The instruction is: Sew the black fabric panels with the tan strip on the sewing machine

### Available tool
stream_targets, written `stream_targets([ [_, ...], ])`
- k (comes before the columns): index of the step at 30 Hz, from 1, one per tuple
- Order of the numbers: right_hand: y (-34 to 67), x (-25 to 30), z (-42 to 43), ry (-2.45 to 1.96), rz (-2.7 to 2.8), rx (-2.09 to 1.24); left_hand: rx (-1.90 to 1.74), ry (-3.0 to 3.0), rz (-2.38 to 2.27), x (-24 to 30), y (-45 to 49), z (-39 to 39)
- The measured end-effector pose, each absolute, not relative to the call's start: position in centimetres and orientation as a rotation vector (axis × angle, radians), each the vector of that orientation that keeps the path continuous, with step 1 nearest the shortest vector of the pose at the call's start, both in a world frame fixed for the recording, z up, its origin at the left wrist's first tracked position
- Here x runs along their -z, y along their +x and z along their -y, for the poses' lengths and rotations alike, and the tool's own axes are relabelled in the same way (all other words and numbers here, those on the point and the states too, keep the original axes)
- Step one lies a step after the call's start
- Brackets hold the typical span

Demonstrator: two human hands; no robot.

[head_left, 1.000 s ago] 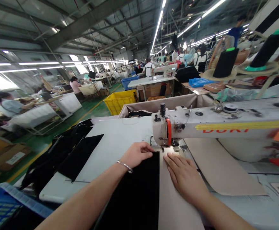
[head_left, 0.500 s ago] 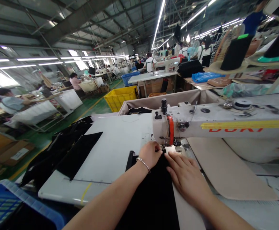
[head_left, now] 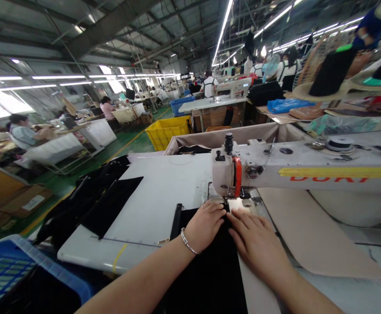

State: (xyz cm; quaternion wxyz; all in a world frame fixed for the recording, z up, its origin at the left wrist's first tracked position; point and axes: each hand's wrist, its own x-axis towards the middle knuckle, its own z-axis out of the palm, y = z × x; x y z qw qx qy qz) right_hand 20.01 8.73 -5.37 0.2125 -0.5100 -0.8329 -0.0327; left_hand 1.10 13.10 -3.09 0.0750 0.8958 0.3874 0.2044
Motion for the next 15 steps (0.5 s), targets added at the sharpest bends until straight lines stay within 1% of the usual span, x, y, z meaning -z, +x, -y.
stream_targets([
  [11, 19.6, 5.7, -9.0, -1.450, 2.316, 0.143, -0.530, 2.704, -1.159, 3.9, 0.8, -14.1],
  [15, 19.9, 5.9, -8.7, -1.420, 2.310, 0.135, -0.470, 2.708, -1.190, 3.0, 0.8, -13.8],
])
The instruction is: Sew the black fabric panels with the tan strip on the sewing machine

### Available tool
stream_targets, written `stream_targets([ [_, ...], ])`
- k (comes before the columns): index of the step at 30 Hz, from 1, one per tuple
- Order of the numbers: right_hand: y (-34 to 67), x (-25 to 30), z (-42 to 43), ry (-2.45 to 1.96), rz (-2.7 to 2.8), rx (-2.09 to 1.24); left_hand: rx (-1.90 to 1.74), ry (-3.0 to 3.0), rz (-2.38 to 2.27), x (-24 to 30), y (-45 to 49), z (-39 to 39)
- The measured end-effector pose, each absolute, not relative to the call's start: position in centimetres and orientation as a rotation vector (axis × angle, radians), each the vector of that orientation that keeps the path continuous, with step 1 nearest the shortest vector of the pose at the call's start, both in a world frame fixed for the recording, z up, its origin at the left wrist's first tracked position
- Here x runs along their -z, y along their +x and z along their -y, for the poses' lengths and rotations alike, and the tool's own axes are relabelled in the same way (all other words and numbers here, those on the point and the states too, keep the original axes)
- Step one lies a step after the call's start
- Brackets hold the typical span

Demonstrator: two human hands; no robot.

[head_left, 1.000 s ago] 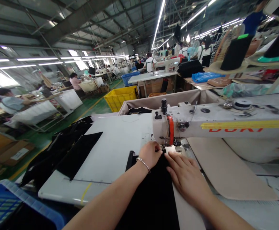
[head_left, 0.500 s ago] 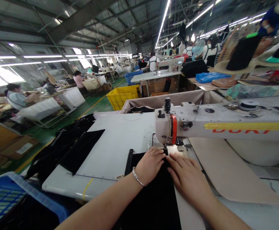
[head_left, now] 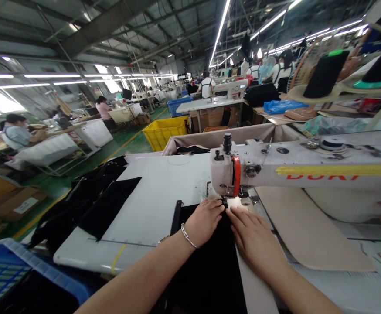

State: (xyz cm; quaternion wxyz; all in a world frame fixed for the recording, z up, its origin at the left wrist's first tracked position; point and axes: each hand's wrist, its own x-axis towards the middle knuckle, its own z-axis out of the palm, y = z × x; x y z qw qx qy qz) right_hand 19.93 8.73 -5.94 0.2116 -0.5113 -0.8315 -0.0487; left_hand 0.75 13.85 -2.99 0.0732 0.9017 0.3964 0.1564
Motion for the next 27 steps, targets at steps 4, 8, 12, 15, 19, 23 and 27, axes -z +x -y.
stream_targets([
  [4, 20.7, 6.4, -7.0, -1.353, 2.324, 0.108, -0.309, 2.718, -0.995, 1.4, -0.4, -9.7],
  [8, 21.2, 6.5, -5.2, -1.328, 2.351, 0.121, -0.353, 2.856, -0.546, 2.9, -2.1, -4.0],
  [12, 21.2, 6.3, -5.0, -1.355, 2.362, 0.137, -0.457, 2.968, -0.529, 5.5, -2.7, -2.0],
  [15, 21.1, 6.2, -5.3, -1.367, 2.372, 0.143, -0.482, 2.988, -0.522, 5.3, -2.6, -2.5],
  [19, 21.1, 6.3, -5.4, -1.367, 2.374, 0.156, -0.554, 2.954, -0.535, 3.9, -2.3, -3.1],
  [23, 21.1, 6.5, -5.5, -1.364, 2.367, 0.154, -0.613, 2.902, -0.570, 3.9, -2.1, -3.3],
  [27, 21.0, 6.5, -5.6, -1.361, 2.357, 0.139, -0.551, 2.803, -0.639, 4.1, -1.8, -3.9],
])
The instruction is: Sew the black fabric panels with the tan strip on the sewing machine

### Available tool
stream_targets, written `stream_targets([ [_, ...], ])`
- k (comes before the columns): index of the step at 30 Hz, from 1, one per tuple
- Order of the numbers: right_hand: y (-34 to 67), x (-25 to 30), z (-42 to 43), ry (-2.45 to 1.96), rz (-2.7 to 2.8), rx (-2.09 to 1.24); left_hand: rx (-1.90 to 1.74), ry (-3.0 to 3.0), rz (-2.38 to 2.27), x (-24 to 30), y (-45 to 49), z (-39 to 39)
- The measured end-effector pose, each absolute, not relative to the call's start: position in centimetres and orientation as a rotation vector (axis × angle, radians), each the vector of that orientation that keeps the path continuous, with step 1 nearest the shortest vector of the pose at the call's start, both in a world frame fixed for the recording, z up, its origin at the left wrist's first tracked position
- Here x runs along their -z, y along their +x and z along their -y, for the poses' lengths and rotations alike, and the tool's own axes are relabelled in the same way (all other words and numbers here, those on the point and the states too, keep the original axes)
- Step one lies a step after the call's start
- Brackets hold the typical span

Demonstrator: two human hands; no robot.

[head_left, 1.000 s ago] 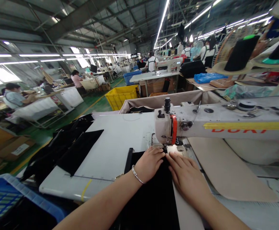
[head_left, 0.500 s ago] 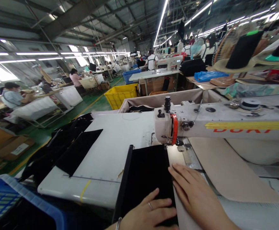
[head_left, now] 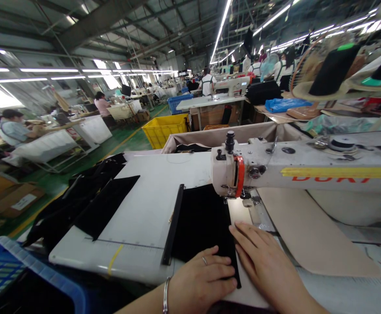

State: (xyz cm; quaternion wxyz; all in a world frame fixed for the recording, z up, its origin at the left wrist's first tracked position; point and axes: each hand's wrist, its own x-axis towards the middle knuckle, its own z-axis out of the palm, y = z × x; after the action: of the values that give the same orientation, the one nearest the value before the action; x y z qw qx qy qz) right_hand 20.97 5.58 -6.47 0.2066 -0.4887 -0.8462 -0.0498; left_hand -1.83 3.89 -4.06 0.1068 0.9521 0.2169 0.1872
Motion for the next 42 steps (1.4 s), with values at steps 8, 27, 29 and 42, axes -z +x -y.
stream_targets([
  [8, 21.0, 6.4, -5.6, -1.349, 2.371, 0.122, -0.495, 2.813, -0.686, 3.3, -1.3, -6.6],
  [27, 20.7, 6.0, -7.5, -1.357, 2.361, 0.072, -0.391, 2.799, -0.765, 3.5, -0.7, -14.6],
  [29, 20.7, 5.9, -8.0, -1.366, 2.359, 0.053, -0.399, 2.791, -0.795, 3.4, -0.6, -15.4],
  [42, 19.9, 5.8, -10.5, -1.439, 2.314, 0.076, -0.515, 2.735, -1.014, 4.2, 0.5, -19.1],
])
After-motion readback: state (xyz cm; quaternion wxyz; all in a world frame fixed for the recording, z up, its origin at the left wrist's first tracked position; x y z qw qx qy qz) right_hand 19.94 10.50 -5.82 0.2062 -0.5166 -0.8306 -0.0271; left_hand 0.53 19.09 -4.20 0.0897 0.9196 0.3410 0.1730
